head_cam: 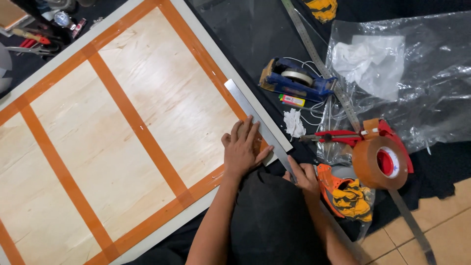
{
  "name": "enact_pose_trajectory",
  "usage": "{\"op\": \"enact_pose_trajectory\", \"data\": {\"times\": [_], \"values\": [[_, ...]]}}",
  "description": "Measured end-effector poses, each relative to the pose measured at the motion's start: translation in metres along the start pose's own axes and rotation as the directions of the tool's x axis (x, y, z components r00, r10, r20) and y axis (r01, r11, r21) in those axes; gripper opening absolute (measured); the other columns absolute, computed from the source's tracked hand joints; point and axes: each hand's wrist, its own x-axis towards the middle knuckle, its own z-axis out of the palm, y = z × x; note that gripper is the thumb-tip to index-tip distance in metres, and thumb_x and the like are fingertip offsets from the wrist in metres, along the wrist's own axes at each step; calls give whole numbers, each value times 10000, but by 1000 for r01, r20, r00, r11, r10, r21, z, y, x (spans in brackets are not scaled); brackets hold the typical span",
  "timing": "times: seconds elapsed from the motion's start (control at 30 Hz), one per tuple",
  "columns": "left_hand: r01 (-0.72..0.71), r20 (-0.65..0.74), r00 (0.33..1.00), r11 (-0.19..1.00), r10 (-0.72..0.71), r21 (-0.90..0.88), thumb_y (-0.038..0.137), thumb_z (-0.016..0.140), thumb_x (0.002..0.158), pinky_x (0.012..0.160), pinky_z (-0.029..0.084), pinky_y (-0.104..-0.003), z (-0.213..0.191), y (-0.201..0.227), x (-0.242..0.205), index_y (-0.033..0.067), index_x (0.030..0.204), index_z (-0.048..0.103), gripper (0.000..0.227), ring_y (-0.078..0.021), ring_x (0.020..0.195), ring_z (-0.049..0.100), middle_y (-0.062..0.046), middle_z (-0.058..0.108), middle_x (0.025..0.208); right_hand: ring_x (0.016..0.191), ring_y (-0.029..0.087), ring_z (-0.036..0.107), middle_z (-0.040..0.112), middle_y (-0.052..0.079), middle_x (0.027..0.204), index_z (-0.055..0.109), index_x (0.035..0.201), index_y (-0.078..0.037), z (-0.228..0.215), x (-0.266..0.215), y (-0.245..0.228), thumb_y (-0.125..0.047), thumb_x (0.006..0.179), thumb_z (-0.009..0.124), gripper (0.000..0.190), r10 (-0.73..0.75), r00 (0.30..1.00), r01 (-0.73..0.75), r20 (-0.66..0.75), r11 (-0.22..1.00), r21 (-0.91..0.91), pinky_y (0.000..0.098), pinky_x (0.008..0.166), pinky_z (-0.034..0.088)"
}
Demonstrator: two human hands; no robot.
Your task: The person marks a wooden board with a ruler and pencil, then selects screws from a container and uses a cordless drill to fasten them into the board. The work is performed on a table in a workshop setting.
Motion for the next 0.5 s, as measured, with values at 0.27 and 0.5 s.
{"op": "enact_pose_trajectory", "data": {"times": [0.27, 0.5], "values": [[-15, 31, 999, 999, 16, -30, 773, 482, 919, 926, 332, -466, -5, 3, 3, 227, 1474, 524, 780, -308, 1419, 398, -49, 464, 1570, 749, 186, 672, 653, 9, 852, 786, 1237, -262, -18, -3, -8, -211, 808, 727, 436, 90, 983, -77, 160, 994, -80, 303, 707, 558], [-10, 34, 999, 1000, 11, -26, 798, 490, 902, 918, 340, -469, -9, 5, 4, 236, 1510, 485, 829, -307, 1427, 392, -63, 421, 1604, 995, 371, 687, 696, 113, 1131, 610, 1444, -260, -64, 36, -25, -249, 980, 510, 475, 256, 767, -253, 588, 963, -89, 489, 803, 586]]}}
